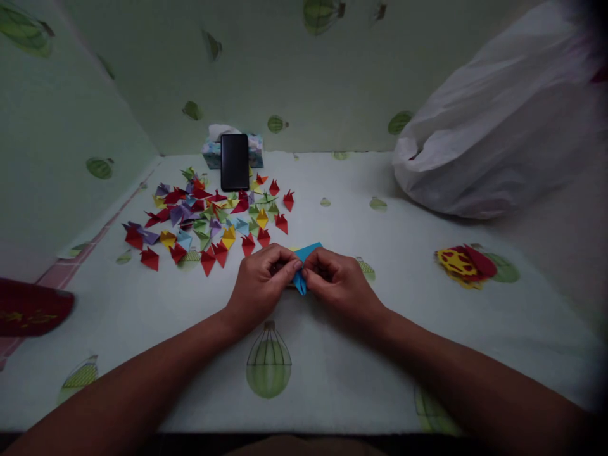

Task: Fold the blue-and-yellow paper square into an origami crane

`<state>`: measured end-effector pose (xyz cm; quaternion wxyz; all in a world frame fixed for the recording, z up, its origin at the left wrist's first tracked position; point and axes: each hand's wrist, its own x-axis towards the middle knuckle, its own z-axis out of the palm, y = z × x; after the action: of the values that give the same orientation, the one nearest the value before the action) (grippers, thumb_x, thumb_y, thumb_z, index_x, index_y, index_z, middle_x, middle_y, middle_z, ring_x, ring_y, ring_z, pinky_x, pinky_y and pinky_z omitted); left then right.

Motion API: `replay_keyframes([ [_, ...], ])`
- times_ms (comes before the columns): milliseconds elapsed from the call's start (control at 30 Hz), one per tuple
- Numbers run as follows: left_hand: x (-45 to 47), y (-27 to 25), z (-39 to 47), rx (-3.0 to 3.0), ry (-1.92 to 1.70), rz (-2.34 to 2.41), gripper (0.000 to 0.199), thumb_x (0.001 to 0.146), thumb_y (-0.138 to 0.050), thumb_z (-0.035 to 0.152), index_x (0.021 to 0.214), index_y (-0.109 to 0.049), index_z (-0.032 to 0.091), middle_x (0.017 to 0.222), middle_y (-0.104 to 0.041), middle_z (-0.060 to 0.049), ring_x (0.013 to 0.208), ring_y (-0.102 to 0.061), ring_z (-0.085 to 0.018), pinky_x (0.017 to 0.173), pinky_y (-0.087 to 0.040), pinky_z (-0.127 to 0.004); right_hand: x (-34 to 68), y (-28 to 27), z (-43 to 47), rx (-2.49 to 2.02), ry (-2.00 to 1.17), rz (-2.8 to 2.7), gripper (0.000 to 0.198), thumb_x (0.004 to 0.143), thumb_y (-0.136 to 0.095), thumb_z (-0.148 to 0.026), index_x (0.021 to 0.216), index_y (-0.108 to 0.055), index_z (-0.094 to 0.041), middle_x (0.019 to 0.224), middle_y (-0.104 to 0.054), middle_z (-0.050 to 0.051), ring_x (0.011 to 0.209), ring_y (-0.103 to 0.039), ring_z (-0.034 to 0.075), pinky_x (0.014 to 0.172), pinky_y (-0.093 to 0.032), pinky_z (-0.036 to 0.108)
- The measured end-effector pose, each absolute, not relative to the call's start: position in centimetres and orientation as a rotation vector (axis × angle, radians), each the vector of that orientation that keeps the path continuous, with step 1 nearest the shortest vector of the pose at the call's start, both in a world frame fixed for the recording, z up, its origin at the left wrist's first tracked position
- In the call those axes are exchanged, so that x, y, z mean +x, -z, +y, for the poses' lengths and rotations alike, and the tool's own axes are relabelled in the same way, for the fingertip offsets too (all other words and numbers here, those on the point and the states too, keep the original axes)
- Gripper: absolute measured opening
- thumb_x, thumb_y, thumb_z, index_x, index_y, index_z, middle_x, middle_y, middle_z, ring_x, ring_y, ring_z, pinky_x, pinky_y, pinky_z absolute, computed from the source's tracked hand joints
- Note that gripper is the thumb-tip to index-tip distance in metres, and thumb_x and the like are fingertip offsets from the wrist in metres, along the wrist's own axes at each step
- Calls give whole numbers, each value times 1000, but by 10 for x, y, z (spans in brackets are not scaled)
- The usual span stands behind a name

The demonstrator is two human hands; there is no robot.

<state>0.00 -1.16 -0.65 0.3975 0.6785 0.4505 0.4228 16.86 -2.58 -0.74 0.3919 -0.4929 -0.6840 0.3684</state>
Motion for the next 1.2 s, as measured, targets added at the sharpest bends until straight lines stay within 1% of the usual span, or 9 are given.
replay_keyframes([
  [167,-1,7,-10,1869,-1096,1155,8,87,-64,22,80,-66,18,76,-66,-2,69,-61,-14,63,-49,-25,172,7,-24,-1250,-952,-1704,16,85,-57,-21,69,-52,-19,62,-52,-3,57,-44,10,54,-34,24],
  [233,-1,8,-10,1855,-1110,1201,8,87,-64,24,81,-64,18,76,-65,-1,66,-60,-13,61,-49,-24,173,6,-24,-1232,-1024,-1624,17,90,-56,-27,75,-54,-19,63,-54,-3,56,-47,10,54,-36,24],
  [300,-2,9,-10,1824,-1151,1280,10,89,-63,26,83,-60,19,74,-63,0,63,-59,-12,59,-49,-25,173,4,-24,-1193,-1108,-1546,25,95,-52,-38,79,-54,-19,64,-56,-2,54,-49,11,53,-38,25],
  [400,-3,9,-11,1854,-1239,1364,10,89,-61,26,83,-56,20,75,-61,0,64,-60,-12,62,-50,-26,173,3,-26,-1162,-1101,-1579,33,93,-56,-46,74,-52,-19,63,-54,-2,55,-48,11,52,-37,25],
  [567,-2,6,-13,2015,-1322,1350,10,87,-60,20,80,-54,20,76,-59,0,65,-57,-11,63,-50,-25,170,4,-26,-1246,-935,-1664,27,87,-63,-37,70,-52,-19,61,-51,-2,54,-42,10,51,-32,25],
  [733,0,5,-16,2049,-1322,1349,11,85,-59,16,81,-51,20,75,-56,2,61,-55,-10,60,-48,-24,170,9,-25,-1254,-1017,-1539,15,87,-61,-29,78,-54,-20,62,-56,-2,54,-50,11,50,-38,25],
  [833,0,6,-17,2028,-1272,1367,12,82,-60,14,83,-49,21,74,-55,3,60,-54,-10,59,-45,-24,169,10,-25,-1188,-1096,-1474,14,88,-61,-31,84,-53,-20,64,-58,-3,54,-54,12,51,-43,25],
  [1000,0,4,-15,1661,-1251,1298,11,82,-59,18,84,-49,21,73,-53,4,57,-54,-10,54,-46,-24,171,9,-25,-1094,-1110,-1429,19,93,-56,-38,89,-54,-20,69,-57,-1,58,-56,12,56,-48,27],
  [1200,0,0,-7,1128,-1203,1053,15,75,-65,22,80,-50,20,66,-51,6,48,-50,-7,46,-46,-21,173,5,-21,-1122,-865,-1647,11,84,-68,-25,92,-63,-19,89,-62,4,76,-58,15,70,-48,28],
])
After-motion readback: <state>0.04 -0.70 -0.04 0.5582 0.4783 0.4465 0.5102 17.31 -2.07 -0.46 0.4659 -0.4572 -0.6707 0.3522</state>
